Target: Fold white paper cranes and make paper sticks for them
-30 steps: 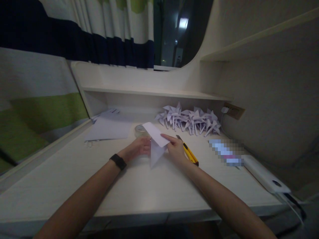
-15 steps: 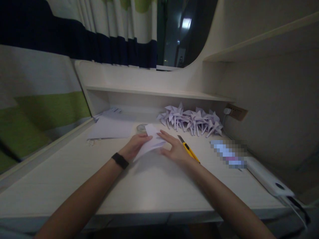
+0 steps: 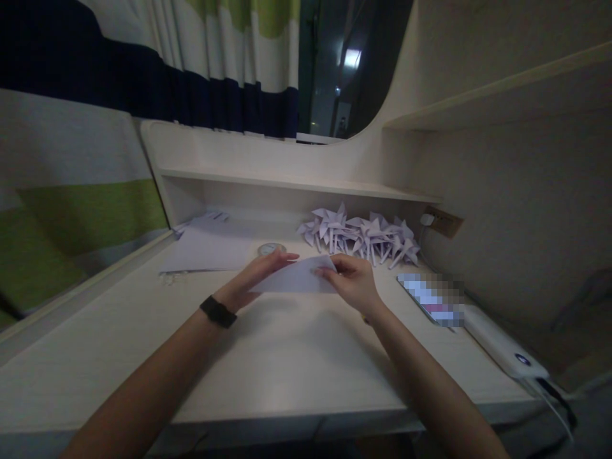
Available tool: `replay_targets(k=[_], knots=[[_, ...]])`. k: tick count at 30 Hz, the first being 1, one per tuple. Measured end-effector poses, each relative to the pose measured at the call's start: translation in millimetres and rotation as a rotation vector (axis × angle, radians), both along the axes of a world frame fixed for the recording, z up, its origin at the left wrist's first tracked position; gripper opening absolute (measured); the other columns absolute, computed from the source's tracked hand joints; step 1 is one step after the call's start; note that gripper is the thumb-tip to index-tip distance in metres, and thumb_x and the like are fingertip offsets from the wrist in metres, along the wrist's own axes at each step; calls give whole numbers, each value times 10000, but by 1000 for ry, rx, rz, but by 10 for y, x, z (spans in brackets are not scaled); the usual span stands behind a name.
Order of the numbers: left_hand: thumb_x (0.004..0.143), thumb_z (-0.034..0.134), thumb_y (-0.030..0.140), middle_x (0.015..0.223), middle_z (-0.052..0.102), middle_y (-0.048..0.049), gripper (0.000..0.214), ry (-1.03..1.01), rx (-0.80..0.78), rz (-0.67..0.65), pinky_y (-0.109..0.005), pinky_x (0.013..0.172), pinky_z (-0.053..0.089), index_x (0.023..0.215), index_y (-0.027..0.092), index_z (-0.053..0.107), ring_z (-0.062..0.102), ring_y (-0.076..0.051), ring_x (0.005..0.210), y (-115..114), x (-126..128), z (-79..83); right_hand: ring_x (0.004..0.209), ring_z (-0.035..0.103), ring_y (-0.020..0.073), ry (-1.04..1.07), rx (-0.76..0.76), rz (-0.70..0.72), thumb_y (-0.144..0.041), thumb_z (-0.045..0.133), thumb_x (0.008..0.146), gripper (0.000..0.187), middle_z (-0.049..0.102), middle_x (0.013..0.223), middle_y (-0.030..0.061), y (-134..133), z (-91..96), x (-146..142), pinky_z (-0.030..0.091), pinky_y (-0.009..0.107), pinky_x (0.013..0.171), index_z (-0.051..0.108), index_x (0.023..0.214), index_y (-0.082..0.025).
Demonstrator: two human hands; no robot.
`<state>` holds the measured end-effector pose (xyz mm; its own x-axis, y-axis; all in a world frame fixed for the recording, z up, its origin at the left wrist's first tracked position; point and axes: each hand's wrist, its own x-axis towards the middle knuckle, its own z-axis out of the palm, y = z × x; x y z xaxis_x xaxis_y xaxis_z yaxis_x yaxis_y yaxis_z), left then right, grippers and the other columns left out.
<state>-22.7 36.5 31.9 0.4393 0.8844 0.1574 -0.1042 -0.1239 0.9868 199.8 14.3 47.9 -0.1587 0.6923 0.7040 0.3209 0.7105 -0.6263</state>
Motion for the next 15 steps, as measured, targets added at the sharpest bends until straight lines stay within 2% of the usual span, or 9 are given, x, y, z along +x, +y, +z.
replay_targets(k=[2, 4, 6, 8, 11, 15], knots=[[885, 408, 630, 1183, 652, -130, 571, -2, 84, 26, -390, 869, 476, 1111, 173, 667, 612, -266, 1049, -19, -76, 121, 514, 547, 106, 3, -12, -45, -300, 728, 738, 119, 659, 603, -14, 15, 7, 21, 392, 208, 476, 709, 698, -190], [887, 463, 572, 1146, 672, -103, 488, 104, 269, 64, -344, 875, 460, 1065, 180, 693, 604, -240, 1044, -58, -120, 247, 510, 536, 103, -19, -20, -56, -310, 730, 735, 129, 653, 603, -15, 46, -18, 25, 376, 205, 469, 709, 702, -187], [835, 601, 484, 1033, 704, -68, 369, 347, 452, 92, -278, 768, 468, 1023, 186, 708, 624, -206, 920, -111, -108, 354, 522, 539, 105, -51, -40, -33, -327, 728, 738, 143, 652, 616, -13, 80, -70, 14, 378, 206, 477, 709, 718, -187], [832, 612, 437, 785, 693, -20, 296, 537, 593, 86, -216, 584, 418, 912, 175, 724, 593, -145, 682, -153, -47, 416, 548, 554, 111, -72, -68, -2, -338, 720, 744, 151, 656, 636, -11, 110, -134, -3, 392, 208, 497, 708, 735, -187], [860, 566, 379, 540, 559, 19, 322, 639, 694, 117, -194, 456, 294, 688, 139, 694, 466, -93, 503, -160, 61, 397, 597, 581, 124, -67, -115, 34, -360, 704, 758, 171, 670, 677, -2, 152, -218, -25, 416, 214, 532, 704, 767, -189], [844, 571, 340, 552, 572, 15, 289, 578, 611, 124, -186, 461, 302, 695, 128, 698, 465, -91, 505, -102, 109, 215, 634, 605, 136, -11, -189, 86, -415, 667, 787, 235, 698, 735, 19, 205, -294, -41, 438, 224, 554, 711, 839, -191]])
